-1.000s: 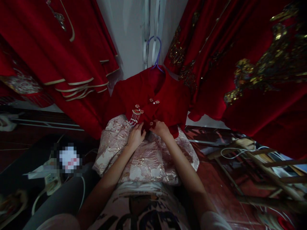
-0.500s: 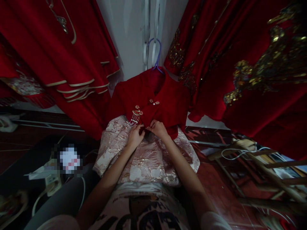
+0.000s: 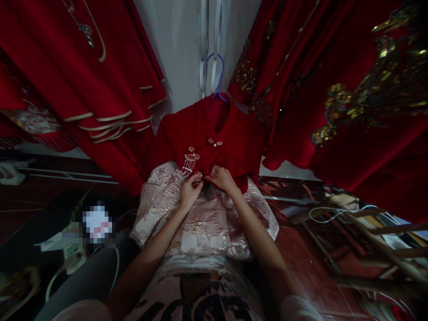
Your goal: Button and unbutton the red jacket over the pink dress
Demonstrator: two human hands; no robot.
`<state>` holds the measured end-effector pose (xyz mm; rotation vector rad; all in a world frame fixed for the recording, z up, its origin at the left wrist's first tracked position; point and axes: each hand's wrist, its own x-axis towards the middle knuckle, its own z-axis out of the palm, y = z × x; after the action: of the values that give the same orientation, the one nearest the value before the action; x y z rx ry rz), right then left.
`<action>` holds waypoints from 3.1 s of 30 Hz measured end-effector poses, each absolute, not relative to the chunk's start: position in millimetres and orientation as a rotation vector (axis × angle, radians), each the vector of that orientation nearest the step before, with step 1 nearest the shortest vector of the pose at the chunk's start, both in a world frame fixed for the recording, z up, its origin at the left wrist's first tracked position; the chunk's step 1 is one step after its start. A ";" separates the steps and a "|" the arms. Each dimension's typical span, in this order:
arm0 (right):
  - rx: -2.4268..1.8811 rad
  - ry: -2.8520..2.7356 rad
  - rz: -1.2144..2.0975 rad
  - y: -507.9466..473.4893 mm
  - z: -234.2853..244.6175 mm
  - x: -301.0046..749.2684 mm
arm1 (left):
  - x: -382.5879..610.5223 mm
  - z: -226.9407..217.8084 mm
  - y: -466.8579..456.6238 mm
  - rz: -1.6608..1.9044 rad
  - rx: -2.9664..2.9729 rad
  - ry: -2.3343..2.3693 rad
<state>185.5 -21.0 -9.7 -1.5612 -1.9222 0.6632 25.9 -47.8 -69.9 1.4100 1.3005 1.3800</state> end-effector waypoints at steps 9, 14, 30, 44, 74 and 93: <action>-1.380 -1.867 0.813 -22.3 -6.6 178.1 | 20.5 -73.7 -45.5 1.463 1.277 1.310; -1.358 -1.856 0.784 -23.4 -9.6 173.3 | 17.3 -74.2 -43.4 1.442 1.245 1.316; -1.500 -1.953 0.615 -28.1 -10.3 165.9 | 7.6 -75.3 -41.0 1.418 1.401 1.322; -1.478 -1.991 0.764 -23.4 10.4 196.1 | 9.6 -66.4 -54.8 1.414 1.845 1.591; -1.201 -1.898 1.378 -25.2 7.3 202.7 | 12.2 -57.8 -37.9 1.547 1.327 1.238; -1.110 -1.941 1.633 -36.4 46.7 228.4 | 22.0 -3.2 -7.4 1.682 0.877 0.840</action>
<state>228.4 -36.4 46.7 -1.1099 -1.9414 1.6330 22.0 -7.4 -3.2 0.8770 0.8401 1.6824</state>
